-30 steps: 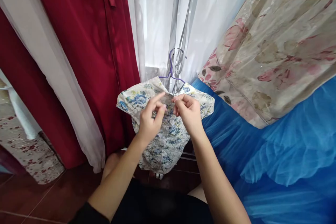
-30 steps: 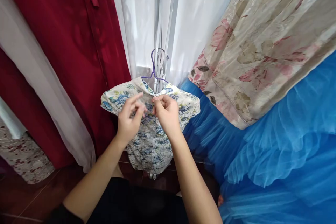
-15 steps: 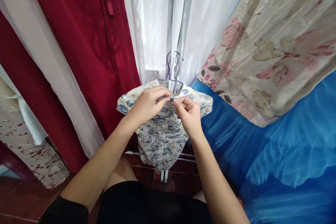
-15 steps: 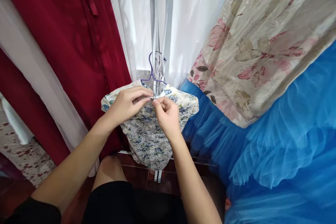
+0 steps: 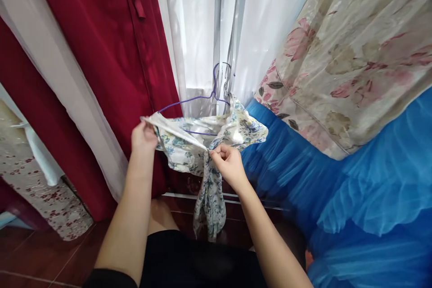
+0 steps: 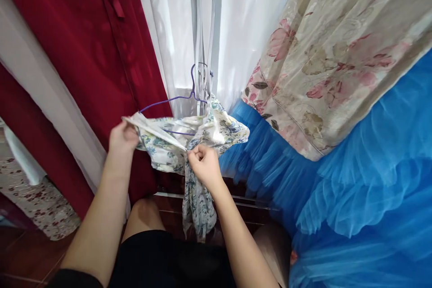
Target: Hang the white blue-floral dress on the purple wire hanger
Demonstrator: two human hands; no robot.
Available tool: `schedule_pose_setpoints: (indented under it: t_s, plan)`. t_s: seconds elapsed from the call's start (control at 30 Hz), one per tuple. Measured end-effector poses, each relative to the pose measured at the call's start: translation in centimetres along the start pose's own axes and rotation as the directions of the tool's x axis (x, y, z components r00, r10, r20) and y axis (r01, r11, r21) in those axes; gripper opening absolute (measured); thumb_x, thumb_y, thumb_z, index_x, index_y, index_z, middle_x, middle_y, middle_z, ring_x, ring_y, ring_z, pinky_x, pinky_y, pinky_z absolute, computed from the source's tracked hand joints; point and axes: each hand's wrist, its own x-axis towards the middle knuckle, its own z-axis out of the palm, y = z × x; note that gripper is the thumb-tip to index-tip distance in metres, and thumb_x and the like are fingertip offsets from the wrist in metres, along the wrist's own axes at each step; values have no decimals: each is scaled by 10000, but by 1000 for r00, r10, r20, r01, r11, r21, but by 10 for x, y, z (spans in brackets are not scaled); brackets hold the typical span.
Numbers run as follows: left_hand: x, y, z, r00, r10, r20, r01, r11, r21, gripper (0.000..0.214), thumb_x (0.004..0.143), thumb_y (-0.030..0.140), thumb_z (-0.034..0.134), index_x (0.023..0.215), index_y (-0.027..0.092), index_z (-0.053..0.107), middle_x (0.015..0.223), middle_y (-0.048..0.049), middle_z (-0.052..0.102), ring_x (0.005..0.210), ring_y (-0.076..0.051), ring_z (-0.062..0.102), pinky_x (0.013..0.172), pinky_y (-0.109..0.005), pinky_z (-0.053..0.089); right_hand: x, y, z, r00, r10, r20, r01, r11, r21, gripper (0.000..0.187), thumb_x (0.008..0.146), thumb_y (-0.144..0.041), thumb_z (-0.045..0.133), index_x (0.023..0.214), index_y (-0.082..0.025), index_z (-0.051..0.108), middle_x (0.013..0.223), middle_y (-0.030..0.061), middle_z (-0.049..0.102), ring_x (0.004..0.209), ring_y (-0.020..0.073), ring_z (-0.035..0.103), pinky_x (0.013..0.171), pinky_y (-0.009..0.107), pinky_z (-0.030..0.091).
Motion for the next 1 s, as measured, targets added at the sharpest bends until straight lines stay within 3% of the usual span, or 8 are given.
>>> schedule_pose_setpoints:
  t_s: [0.23, 0.33, 0.4, 0.5, 0.63, 0.83, 0.9, 1.0]
  plan:
    - [-87, -96, -37, 884, -467, -16, 464, 881, -85, 207, 914, 62, 513, 741, 149, 588, 759, -57, 665, 715, -152, 668, 749, -288, 550, -43, 58, -27, 915, 255, -313, -151, 935, 321, 250, 801, -395, 619, 643, -216, 545, 451, -70, 424, 418, 108, 334, 447, 241, 252]
    - [-132, -96, -25, 787, -578, 215, 609, 783, -126, 84, 911, 164, 600, 850, 154, 657, 960, -93, 726, 900, -216, 703, 862, -393, 562, -73, 85, -45, 831, 305, -466, -169, 935, 310, 250, 797, -442, 667, 735, -207, 611, 586, -17, 556, 503, 142, 443, 476, 250, 330]
    - [-155, -83, -10, 704, -566, 430, 644, 763, -50, 62, 897, 234, 665, 899, 174, 681, 1054, -87, 737, 972, -234, 696, 912, -415, 547, -88, 85, -48, 857, 225, -464, -147, 969, 198, 280, 763, -433, 739, 916, -204, 684, 852, 52, 677, 737, 208, 599, 620, 286, 469]
    - [-182, -61, 15, 607, -472, 639, 428, 872, 238, 150, 910, 315, 687, 962, 177, 714, 1161, -122, 734, 1028, -266, 687, 928, -408, 526, -96, 59, -45, 975, 84, -203, -67, 994, 90, 377, 781, -389, 769, 1114, -229, 693, 1105, 74, 676, 1056, 267, 605, 905, 350, 488]
    - [-199, -53, 26, 552, -334, 764, -56, 900, 433, 195, 846, 306, 757, 1008, 201, 730, 1295, -129, 689, 1208, -306, 621, 1018, -408, 473, -94, 20, -47, 972, 148, 183, -172, 978, 122, 269, 910, -437, 653, 806, -189, 668, 737, 6, 595, 709, 177, 528, 701, 283, 445]
    - [-195, -70, -17, 80, -647, 758, 64, 762, 644, 427, 881, 494, 675, 1172, 183, 698, 1044, -91, 723, 963, -272, 668, 825, -345, 519, -97, 0, -87, 923, 279, 265, -352, 890, 290, 240, 802, -392, 692, 741, -160, 676, 652, 9, 583, 582, 142, 452, 582, 267, 385]
    - [-190, -73, -35, 85, -731, 677, -100, 670, 736, 384, 827, 517, 726, 933, 148, 730, 875, -46, 701, 802, -220, 633, 708, -280, 475, -90, -8, -110, 930, 279, 239, -320, 934, 157, 233, 753, -352, 699, 641, -152, 658, 586, 8, 560, 536, 131, 414, 524, 256, 331]
    - [-180, -70, -50, 296, -729, 618, -389, 498, 775, 403, 819, 519, 720, 695, 139, 674, 657, 8, 594, 627, -152, 513, 582, -240, 359, -60, -16, -150, 979, 191, 72, -184, 979, -90, 219, 681, -293, 722, 540, -153, 630, 510, -1, 529, 499, 120, 377, 485, 250, 266]
